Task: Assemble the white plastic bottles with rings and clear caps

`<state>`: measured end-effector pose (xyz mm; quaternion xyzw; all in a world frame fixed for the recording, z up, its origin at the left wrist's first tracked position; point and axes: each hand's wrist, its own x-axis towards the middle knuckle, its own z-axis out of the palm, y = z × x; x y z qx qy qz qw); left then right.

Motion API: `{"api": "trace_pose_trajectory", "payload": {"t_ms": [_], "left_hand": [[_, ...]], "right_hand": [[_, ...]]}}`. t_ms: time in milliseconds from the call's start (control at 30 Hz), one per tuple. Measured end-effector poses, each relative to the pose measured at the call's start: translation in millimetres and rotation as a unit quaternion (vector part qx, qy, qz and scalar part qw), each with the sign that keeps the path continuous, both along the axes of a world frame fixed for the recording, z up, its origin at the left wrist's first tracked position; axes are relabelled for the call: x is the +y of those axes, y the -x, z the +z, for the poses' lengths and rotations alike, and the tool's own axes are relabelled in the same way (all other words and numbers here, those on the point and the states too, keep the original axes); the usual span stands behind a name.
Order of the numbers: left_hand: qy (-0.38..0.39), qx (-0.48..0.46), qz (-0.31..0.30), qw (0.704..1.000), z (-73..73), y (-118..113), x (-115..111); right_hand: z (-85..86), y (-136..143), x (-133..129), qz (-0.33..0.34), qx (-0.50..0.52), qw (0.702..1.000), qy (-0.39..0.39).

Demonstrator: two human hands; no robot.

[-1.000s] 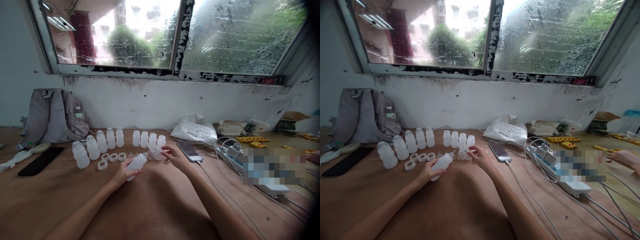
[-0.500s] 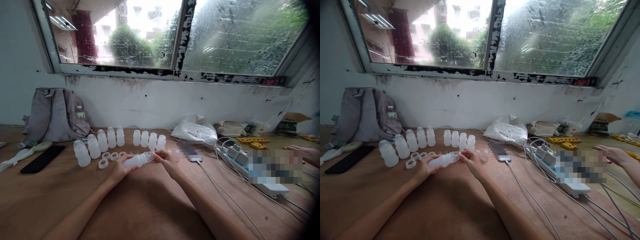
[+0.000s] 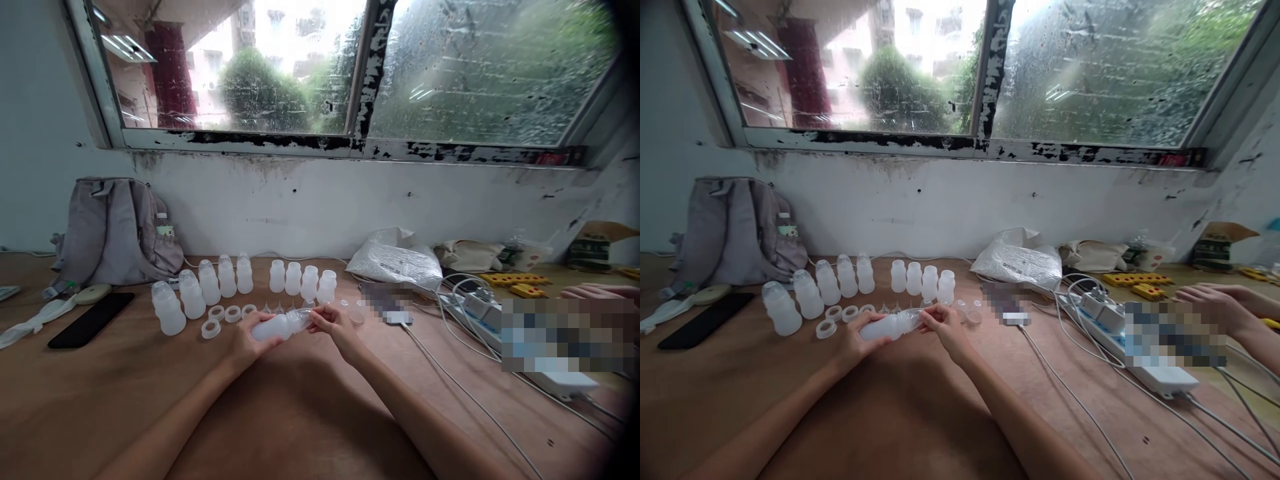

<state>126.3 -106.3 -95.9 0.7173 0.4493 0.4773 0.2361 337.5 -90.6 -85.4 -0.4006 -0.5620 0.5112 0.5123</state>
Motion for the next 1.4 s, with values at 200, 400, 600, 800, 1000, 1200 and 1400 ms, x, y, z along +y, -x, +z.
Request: {"api": "trace_pose_trajectory", "payload": {"t_ms": [200,400,600,800,1000,1200,1400], "left_hand": [[-0.041,0.045,0.015,0.998,-2.3,-6.5,-4.9],[-0.036,0.054,0.024,0.998,-4.6,-11.0,-8.7],[0.021,0.045,-0.039,0.998,0.4,-21.3,-18.4],[0.038,0.037,-0.129,0.99,1.4,-28.4,-23.2],[0.104,-0.076,-0.141,0.982,-14.6,-32.0,-15.3],[0.024,-0.056,-0.032,0.998,21.3,-22.5,-15.8],[0.003,0.164,-0.065,0.984,88.2,-15.2,-9.0]], "right_hand": [[0.5,1.8,1.0,0.017,-0.001,1.0,0.025],[-3.3,4.0,-0.2,0.014,0.023,0.999,0.021],[7.4,5.2,-1.6,-0.017,0.018,0.999,-0.042],[21.4,12.6,-14.7,-0.027,-0.028,0.995,-0.092],[-8.6,16.1,-3.5,-0.038,-0.014,0.997,-0.069],[-44.9,16.3,16.3,-0.103,-0.061,0.993,-0.013],[-43.1,17.2,11.2,-0.108,-0.102,0.987,-0.059]]}}
